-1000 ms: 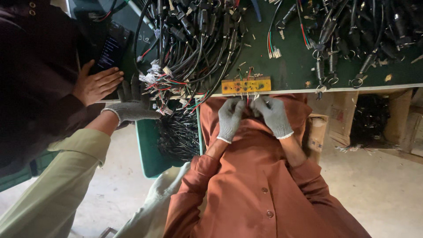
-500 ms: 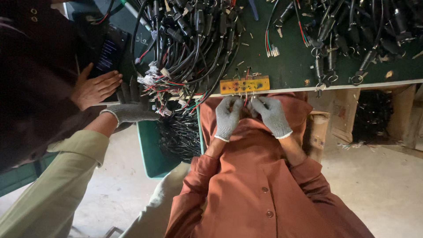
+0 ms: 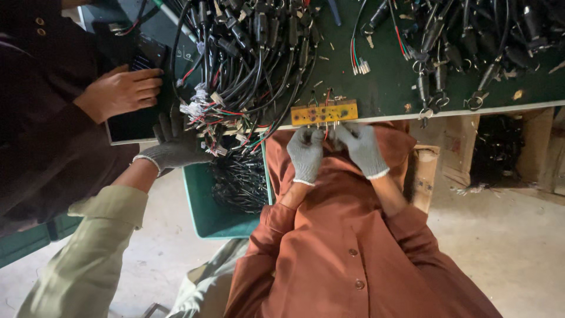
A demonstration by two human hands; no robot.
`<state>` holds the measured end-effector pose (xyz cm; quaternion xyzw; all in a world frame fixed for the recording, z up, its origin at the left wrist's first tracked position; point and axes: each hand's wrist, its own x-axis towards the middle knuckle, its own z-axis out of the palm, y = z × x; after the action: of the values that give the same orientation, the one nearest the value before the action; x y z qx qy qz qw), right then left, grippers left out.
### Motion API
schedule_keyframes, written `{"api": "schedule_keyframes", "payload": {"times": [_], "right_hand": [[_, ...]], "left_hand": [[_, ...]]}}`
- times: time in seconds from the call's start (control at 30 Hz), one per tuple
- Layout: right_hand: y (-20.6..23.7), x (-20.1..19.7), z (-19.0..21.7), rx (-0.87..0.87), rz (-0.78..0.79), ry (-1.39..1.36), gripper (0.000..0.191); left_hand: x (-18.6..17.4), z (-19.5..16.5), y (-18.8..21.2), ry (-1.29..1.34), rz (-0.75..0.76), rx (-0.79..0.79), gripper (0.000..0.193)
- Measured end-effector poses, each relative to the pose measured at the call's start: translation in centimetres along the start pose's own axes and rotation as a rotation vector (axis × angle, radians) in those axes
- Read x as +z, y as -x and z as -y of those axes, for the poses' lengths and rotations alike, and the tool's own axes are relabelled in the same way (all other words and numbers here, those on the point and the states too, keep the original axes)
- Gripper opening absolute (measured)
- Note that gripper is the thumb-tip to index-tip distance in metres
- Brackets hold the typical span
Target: The person assembles small electronic components by inserting wires into a yellow terminal block on a workbench. They handle multiple black cables with connectors, occasionally using a handheld device to test or verify connections. The person works methodically, moving items aside to access the terminal block and handling components one at a time.
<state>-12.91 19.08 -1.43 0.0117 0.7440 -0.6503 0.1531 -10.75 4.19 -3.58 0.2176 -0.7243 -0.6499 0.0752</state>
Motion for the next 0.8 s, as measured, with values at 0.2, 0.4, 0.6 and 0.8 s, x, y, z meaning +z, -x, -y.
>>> {"api": "schedule_keyframes", "payload": {"times": [0.2,0.4,0.6,0.8], "right_hand": [[0.5,0.3,1.4,-0.666,-0.125,0.648,0.030],[0.6,0.0,-0.9,-0.088,-0.063,0.125,0.023],[1.7,0.9,-4.7,-0.125,0.002,-0.157,0.029],[1.6,1.2,-5.2,0.164,0.003,-0.566,0.058]], "left_hand": [[-0.8,0.0,-0.2,0.004,0.053,0.067,0.013],[-1.1,0.1,-0.2,-0.129,0.047,0.069,0.013],[-1.7,-0.8,0.4,-0.111,0.011,0.147,0.014],[-2.6,-2.9,0.6,-0.762,0.339,0.869,0.040]]}}
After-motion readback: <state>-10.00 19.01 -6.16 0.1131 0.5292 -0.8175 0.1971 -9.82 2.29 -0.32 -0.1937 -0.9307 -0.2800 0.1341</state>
